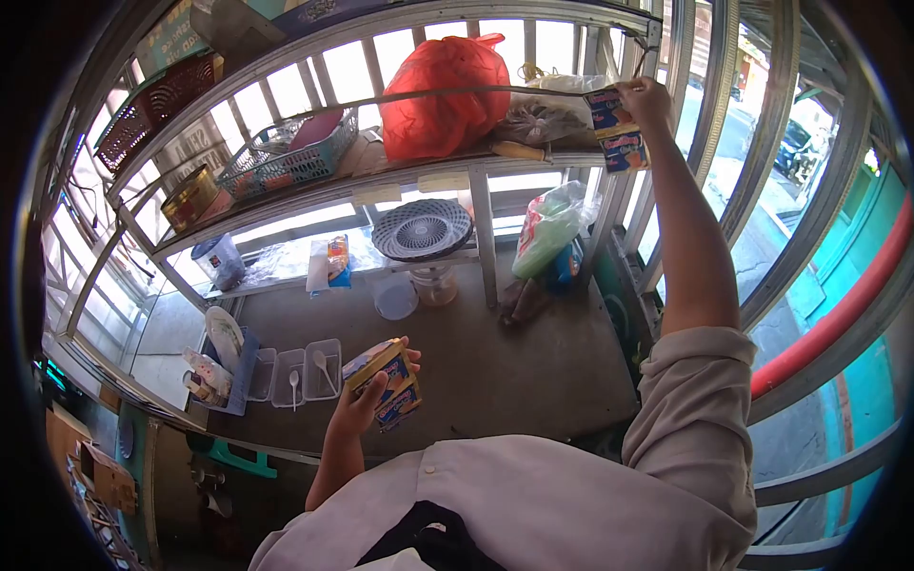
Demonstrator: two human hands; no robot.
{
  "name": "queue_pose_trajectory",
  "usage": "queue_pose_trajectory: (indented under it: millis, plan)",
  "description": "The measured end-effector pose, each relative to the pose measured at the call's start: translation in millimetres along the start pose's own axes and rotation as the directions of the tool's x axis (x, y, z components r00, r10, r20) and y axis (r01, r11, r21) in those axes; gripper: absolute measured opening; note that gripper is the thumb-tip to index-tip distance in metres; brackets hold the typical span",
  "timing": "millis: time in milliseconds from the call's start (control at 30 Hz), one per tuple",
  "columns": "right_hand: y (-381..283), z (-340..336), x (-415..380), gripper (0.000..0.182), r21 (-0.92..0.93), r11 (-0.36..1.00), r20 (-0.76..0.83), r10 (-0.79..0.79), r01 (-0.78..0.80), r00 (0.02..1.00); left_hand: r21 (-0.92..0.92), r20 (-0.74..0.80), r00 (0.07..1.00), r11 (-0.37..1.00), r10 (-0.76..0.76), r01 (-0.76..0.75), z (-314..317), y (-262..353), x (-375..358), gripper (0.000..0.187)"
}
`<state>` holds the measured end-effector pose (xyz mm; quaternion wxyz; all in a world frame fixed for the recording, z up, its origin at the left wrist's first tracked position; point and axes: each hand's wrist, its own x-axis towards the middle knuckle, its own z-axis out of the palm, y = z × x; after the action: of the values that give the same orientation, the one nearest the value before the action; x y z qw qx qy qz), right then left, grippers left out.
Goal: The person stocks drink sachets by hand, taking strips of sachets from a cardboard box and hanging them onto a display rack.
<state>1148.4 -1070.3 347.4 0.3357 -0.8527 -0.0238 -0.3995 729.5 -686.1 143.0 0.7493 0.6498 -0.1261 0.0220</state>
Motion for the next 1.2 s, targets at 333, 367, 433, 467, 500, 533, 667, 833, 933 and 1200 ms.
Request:
queue_pose_trajectory:
  millis: [333, 367, 433, 467, 500, 533, 667, 833, 933, 1200]
  plan:
    - [-12, 1, -56, 0.037, 0.461, 0.882, -0.143, 0.178, -0.094, 0.974, 0.605, 0.023, 0.971, 0.776, -0.238, 0.177, -11, 4, 8, 0.038]
    - [-9, 3, -57, 0.037, 0.541, 0.839, -0.125, 0.147, -0.057, 0.981, 0.6, 0.019, 0.969, 0.778, -0.244, 0.184, -7, 14, 11, 0.038]
    - [-2, 4, -60, 0.036, 0.378, 0.921, -0.266, 0.016, 0.089, 0.964, 0.609, 0.07, 0.986, 0.79, -0.149, 0.076, -1, 32, 22, 0.033]
    - [0, 5, -62, 0.035, 0.188, 0.957, -0.383, -0.136, 0.222, 0.914, 0.678, 0.141, 0.99, 0.729, -0.004, -0.093, -5, 31, 29, 0.033]
    - [-1, 5, -66, 0.035, 0.169, 0.946, -0.424, -0.181, 0.275, 0.887, 0.678, 0.136, 0.991, 0.73, -0.011, -0.085, -8, 32, 37, 0.033]
    - [-16, -3, -79, 0.031, 0.194, 0.934, -0.415, -0.2, 0.301, 0.887, 0.801, 0.168, 0.96, 0.537, 0.226, -0.266, -9, 34, 46, 0.033]
    - [-48, -11, -150, 0.024, 0.453, 0.849, -0.157, -0.225, 0.273, 0.962, 0.273, -0.173, 0.985, 0.96, -0.013, 0.061, 2, 36, 75, 0.035]
    - [-18, 31, -267, 0.023, 0.349, 0.824, -0.036, -0.465, 0.447, 0.885, -0.05, -0.221, 0.96, 0.982, 0.169, -0.184, 28, 16, 105, 0.043]
    - [-14, 44, -334, 0.017, 0.498, 0.704, 0.571, 0.172, -0.506, 0.802, -0.002, -0.204, 0.953, 0.973, 0.224, -0.229, 33, 15, 111, 0.044]
    - [82, 143, -499, 0.019, 0.089, 0.882, 0.731, 0.258, -0.463, 0.632, 0.396, -0.303, 0.951, 0.916, 0.062, 0.067, 10, 11, 102, 0.039]
